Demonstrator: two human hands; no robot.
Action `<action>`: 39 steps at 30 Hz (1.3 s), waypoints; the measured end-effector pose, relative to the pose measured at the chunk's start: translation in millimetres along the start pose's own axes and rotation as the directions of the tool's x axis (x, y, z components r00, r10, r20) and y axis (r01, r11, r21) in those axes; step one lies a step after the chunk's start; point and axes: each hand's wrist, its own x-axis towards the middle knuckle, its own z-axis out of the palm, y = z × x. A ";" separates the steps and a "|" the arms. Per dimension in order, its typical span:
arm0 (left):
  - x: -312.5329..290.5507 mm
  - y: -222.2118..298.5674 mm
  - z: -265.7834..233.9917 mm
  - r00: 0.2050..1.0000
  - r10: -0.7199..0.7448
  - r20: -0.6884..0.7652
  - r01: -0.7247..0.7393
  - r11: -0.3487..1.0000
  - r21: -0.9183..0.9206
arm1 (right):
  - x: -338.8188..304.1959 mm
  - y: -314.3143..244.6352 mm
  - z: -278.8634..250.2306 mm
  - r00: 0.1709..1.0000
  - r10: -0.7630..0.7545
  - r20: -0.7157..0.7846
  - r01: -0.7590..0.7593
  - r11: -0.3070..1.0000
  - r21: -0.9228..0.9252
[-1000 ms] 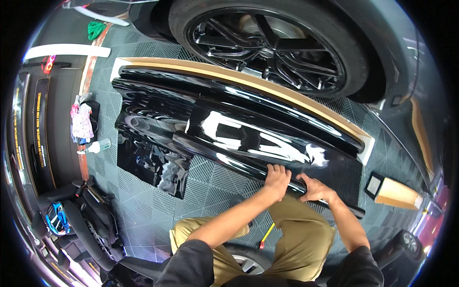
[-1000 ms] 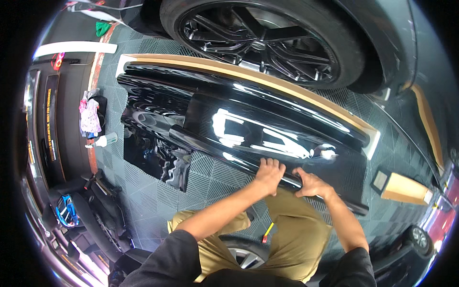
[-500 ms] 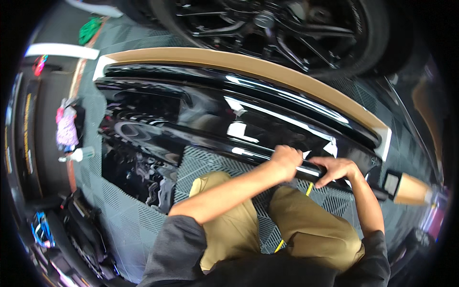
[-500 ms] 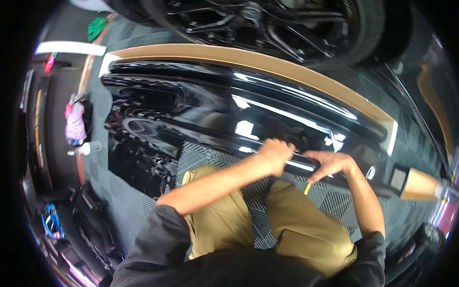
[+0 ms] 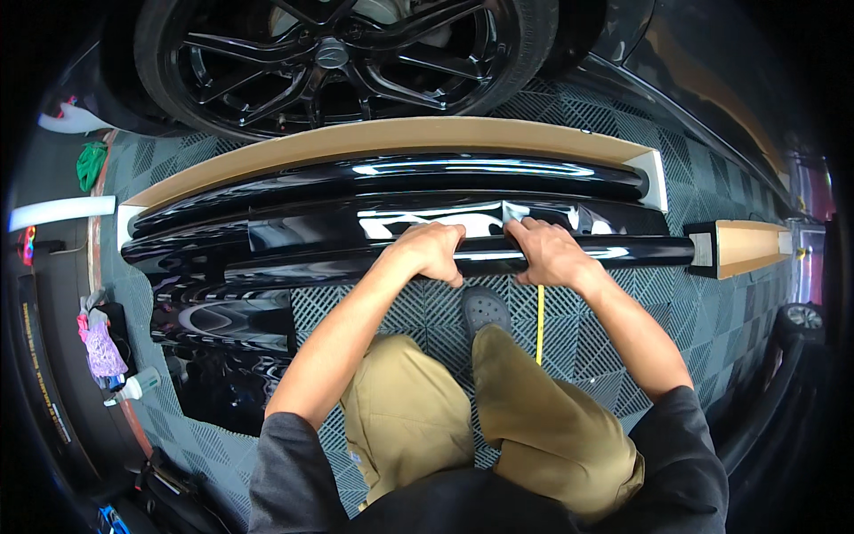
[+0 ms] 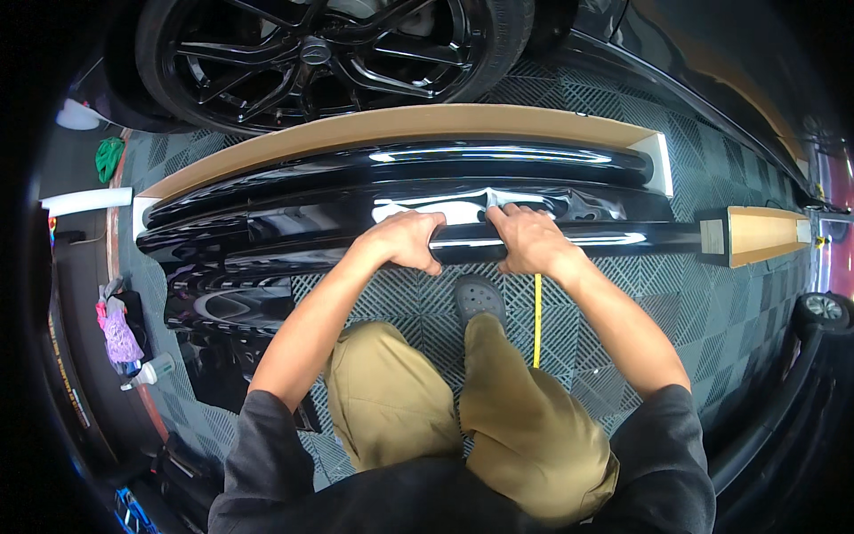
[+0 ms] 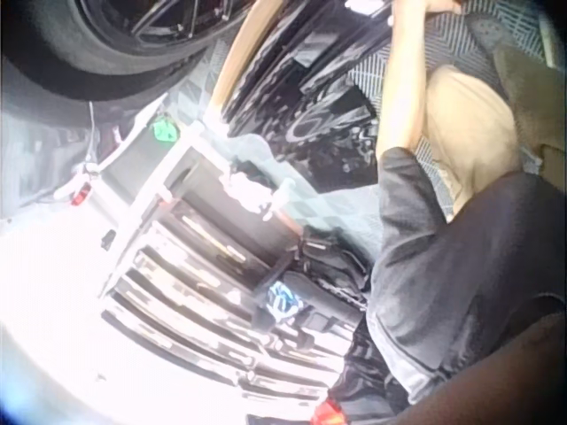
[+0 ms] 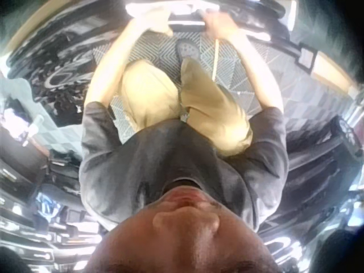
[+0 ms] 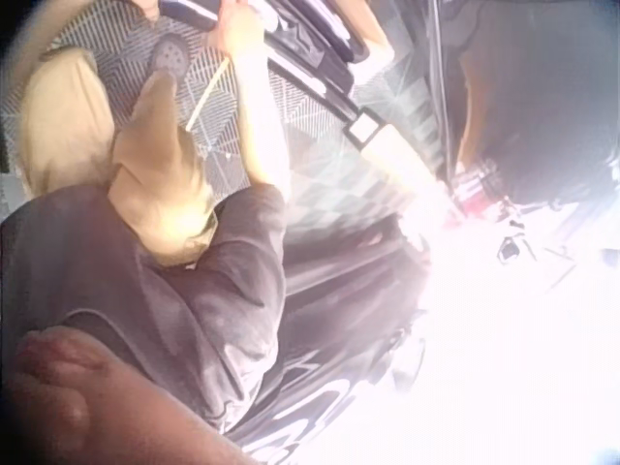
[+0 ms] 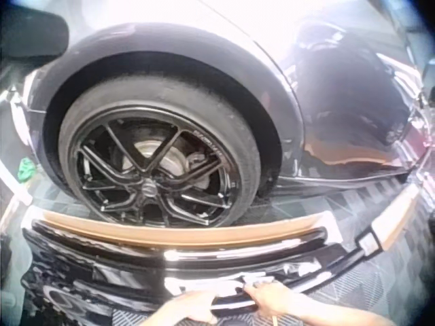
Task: The person unpacks black glossy trim pieces from a cardboard box, removes protective film, and positions them along the roofline of a dark gray car. The person handles the trim by hand and aligns it with the vehicle's roof edge.
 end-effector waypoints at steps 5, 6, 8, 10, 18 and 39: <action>1.3 7.9 37.5 0.942 0.013 -0.334 0.098 0.945 0.312 | 20.2 18.8 -3.5 0.991 0.020 0.130 -0.036 0.992 0.122; 4.0 5.6 37.5 0.938 0.014 -0.347 0.094 0.952 0.292 | 19.5 19.0 -3.5 0.997 0.011 0.075 -0.018 0.996 0.085; 10.6 -1.0 31.8 0.949 -0.009 -0.314 0.080 0.974 0.213 | 14.1 13.9 -1.0 1.000 0.021 0.018 -0.021 1.000 0.003; 4.5 2.9 12.9 0.963 -0.053 -0.266 0.089 0.988 0.124 | 2.0 0.2 -0.1 0.994 0.077 -0.080 -0.086 0.988 -0.125; 6.3 9.5 12.2 0.919 0.008 -0.395 0.096 0.966 0.242 | 8.7 23.5 4.8 0.984 0.085 -0.158 -0.089 0.996 -0.022; 32.5 -10.3 37.8 0.865 -0.028 -0.501 0.173 0.954 0.245 | 34.0 37.1 -18.9 0.992 -0.104 -0.065 0.108 0.993 0.051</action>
